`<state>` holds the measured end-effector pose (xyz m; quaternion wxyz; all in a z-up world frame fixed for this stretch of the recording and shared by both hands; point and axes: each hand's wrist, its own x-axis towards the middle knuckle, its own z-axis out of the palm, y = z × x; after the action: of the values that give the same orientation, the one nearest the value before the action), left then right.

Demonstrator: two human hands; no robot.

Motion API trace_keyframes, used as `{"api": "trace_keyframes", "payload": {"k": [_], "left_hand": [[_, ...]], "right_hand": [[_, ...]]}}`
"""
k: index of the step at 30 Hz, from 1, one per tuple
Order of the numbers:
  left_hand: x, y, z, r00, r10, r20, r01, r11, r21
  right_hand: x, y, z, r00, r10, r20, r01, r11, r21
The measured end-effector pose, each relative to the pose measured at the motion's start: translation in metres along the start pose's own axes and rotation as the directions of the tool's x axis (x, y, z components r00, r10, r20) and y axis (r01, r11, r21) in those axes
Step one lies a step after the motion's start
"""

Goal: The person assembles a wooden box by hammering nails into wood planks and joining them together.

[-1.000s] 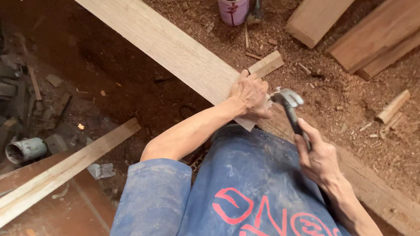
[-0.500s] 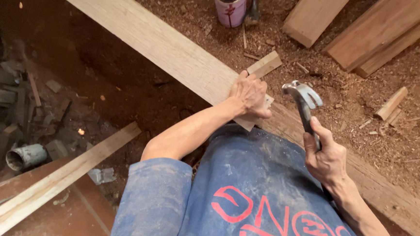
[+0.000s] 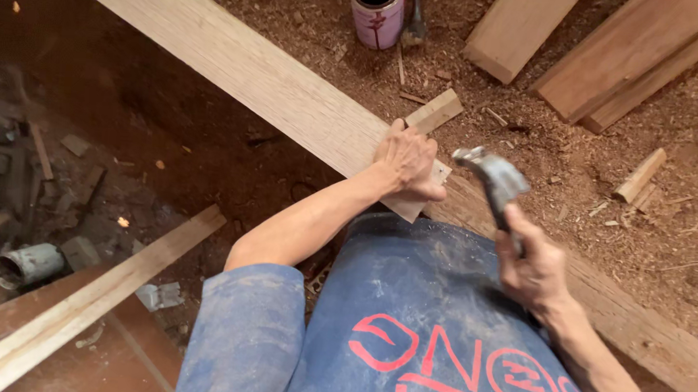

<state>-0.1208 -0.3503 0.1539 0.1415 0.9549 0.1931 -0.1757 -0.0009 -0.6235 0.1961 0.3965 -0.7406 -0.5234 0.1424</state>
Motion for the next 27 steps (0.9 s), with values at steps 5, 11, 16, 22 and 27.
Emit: {"api": "trace_keyframes", "payload": {"k": [5,11,16,22,27], "left_hand": [[-0.002,0.006,-0.011,1.000,-0.007,0.030,0.007,1.000,0.001],[-0.002,0.005,-0.008,1.000,0.003,0.014,-0.003,1.000,-0.008],[-0.002,0.005,-0.007,0.978,0.034,-0.207,-0.043,0.998,-0.041],[-0.001,0.005,-0.013,1.000,0.007,-0.021,-0.008,1.000,-0.007],[0.001,0.007,-0.014,0.997,-0.007,0.081,0.006,1.000,0.012]], "right_hand": [[0.014,-0.019,-0.004,0.966,0.204,0.160,-0.186,0.975,-0.125],[0.007,-0.026,-0.007,0.997,0.082,0.004,-0.082,0.996,0.038],[-0.003,0.000,-0.009,0.998,0.058,-0.002,-0.058,0.992,-0.112],[-0.010,0.015,0.014,0.995,-0.067,-0.072,0.069,0.997,0.030],[-0.002,-0.007,0.001,0.995,-0.075,-0.065,0.063,0.984,-0.169]]}}
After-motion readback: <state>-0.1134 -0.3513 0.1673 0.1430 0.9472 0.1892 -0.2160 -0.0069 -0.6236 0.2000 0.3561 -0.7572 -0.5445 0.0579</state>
